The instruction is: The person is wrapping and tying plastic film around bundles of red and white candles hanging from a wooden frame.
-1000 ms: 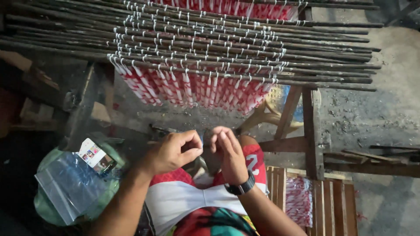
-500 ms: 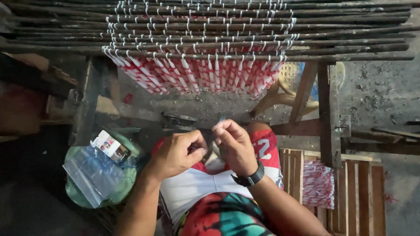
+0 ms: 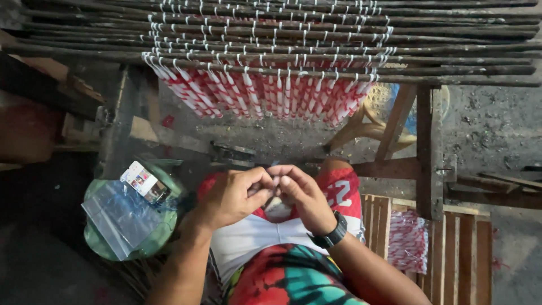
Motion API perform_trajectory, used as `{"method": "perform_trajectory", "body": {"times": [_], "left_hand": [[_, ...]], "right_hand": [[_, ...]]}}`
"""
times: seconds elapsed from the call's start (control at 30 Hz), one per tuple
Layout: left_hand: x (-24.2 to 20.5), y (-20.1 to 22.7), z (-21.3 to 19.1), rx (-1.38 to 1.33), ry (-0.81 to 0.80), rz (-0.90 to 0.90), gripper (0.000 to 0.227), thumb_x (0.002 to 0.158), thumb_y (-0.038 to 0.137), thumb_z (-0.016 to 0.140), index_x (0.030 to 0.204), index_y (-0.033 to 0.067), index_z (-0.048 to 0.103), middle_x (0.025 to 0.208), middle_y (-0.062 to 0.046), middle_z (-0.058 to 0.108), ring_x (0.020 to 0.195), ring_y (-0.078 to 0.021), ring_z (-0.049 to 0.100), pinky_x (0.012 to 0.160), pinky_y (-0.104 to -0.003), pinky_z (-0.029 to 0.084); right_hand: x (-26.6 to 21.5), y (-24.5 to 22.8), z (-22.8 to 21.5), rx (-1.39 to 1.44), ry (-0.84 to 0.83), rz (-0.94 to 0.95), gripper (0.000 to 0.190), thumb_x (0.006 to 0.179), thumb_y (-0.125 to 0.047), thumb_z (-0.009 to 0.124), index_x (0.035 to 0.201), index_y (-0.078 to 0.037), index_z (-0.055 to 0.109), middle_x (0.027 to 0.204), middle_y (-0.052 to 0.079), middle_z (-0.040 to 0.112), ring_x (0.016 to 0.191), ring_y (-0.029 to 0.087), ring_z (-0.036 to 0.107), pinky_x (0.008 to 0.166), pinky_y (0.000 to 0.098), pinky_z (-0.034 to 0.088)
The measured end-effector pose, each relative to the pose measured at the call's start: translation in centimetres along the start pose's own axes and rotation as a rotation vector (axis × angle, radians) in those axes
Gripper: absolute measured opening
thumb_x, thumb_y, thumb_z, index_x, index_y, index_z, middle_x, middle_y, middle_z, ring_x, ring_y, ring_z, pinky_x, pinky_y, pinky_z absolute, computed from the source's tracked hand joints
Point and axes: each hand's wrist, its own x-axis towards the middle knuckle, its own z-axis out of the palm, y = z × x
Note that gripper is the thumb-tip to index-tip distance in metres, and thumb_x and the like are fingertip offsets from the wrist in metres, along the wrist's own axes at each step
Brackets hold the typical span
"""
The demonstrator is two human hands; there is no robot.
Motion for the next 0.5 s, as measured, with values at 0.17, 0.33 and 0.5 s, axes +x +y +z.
{"method": "perform_trajectory", "body": {"times": [0.17, 0.33, 0.5], "left_hand": [[-0.1, -1.5, 2.0, -0.090, 0.043, 0.131, 0.004, 0.069, 0.016, 0.060, 0.072, 0.0131, 0.058, 0.052, -0.011, 0.056, 0.053, -0.0265, 0.059, 0.047, -0.032, 0.046], [0.2, -2.1, 2.5, -0.187, 0.161, 0.215, 0.004, 0.068, 0.011, 0.058, 0.072, 0.0128, 0.056, 0.057, -0.008, 0.057, 0.057, -0.0236, 0.060, 0.051, -0.030, 0.048], [0.0, -2.7, 3.1, -0.272, 0.154, 0.243, 0.010, 0.066, 0.005, 0.056, 0.075, 0.0092, 0.057, 0.065, -0.011, 0.058, 0.062, -0.0266, 0.060, 0.056, -0.034, 0.048]], "right_hand": [[0.5, 0.6, -0.4, -0.060, 0.042, -0.085, 0.014, 0.081, -0.010, 0.055, 0.083, 0.004, 0.058, 0.058, 0.007, 0.052, 0.053, 0.008, 0.043, 0.045, 0.0185, 0.033], [1.1, -0.3, -0.8, -0.074, 0.025, -0.267, 0.013, 0.080, -0.006, 0.058, 0.082, 0.007, 0.060, 0.061, 0.014, 0.053, 0.058, 0.014, 0.046, 0.052, 0.0231, 0.036], [0.8, -0.3, -0.8, -0.085, 0.059, -0.280, 0.028, 0.079, -0.004, 0.057, 0.105, 0.007, 0.052, 0.074, 0.013, 0.057, 0.067, 0.014, 0.053, 0.059, 0.0233, 0.043]]}}
